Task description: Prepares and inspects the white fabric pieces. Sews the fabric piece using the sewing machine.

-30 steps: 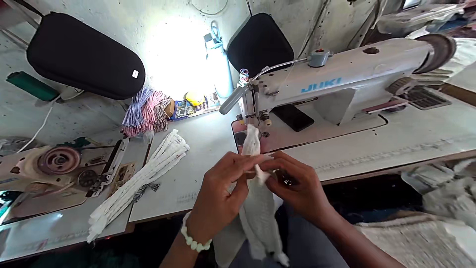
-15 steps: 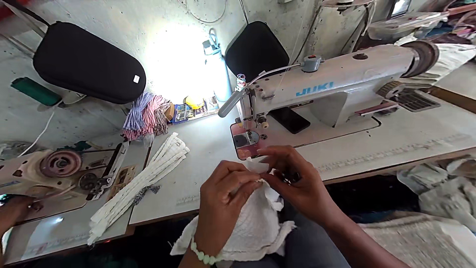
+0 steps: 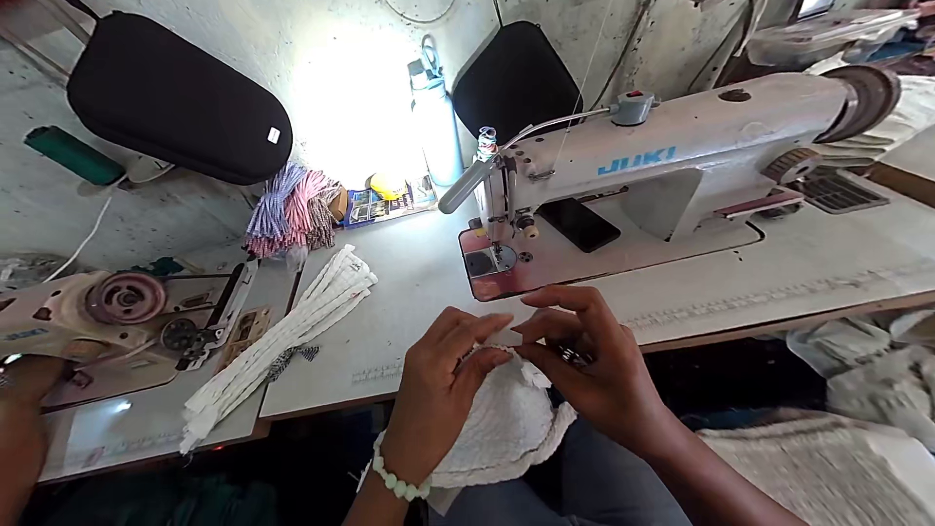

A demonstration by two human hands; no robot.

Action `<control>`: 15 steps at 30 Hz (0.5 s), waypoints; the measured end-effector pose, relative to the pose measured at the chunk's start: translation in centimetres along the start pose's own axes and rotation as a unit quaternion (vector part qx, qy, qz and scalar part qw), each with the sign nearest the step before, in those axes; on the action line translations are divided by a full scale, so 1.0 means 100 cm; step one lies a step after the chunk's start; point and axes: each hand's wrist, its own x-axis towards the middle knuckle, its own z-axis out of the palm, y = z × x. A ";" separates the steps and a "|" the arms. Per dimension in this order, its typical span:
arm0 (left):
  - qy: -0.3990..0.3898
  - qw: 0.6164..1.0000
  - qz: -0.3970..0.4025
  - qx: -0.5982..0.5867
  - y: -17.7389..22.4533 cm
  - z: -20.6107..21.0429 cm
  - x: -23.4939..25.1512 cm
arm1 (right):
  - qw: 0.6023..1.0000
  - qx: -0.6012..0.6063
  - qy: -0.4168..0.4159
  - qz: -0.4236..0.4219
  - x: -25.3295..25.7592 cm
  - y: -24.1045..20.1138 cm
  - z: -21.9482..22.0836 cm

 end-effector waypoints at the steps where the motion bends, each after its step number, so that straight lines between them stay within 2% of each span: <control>1: 0.009 1.000 -0.008 -0.004 -0.002 0.000 -0.002 | 1.000 0.003 -0.002 0.005 -0.001 0.000 0.001; 5: 0.073 0.995 -0.044 -0.053 -0.007 0.004 -0.009 | 0.997 0.059 -0.037 0.024 -0.008 0.004 0.005; 7: 0.084 0.993 -0.058 -0.066 -0.009 0.005 -0.010 | 0.997 0.057 -0.029 0.031 -0.011 0.006 0.011; 11: 0.039 0.994 -0.037 -0.098 -0.020 0.003 -0.014 | 0.999 0.002 0.004 0.038 -0.013 0.006 0.017; 15: -0.008 0.980 -0.121 -0.159 -0.019 -0.006 -0.017 | 0.999 -0.041 -0.019 0.013 -0.014 0.004 0.021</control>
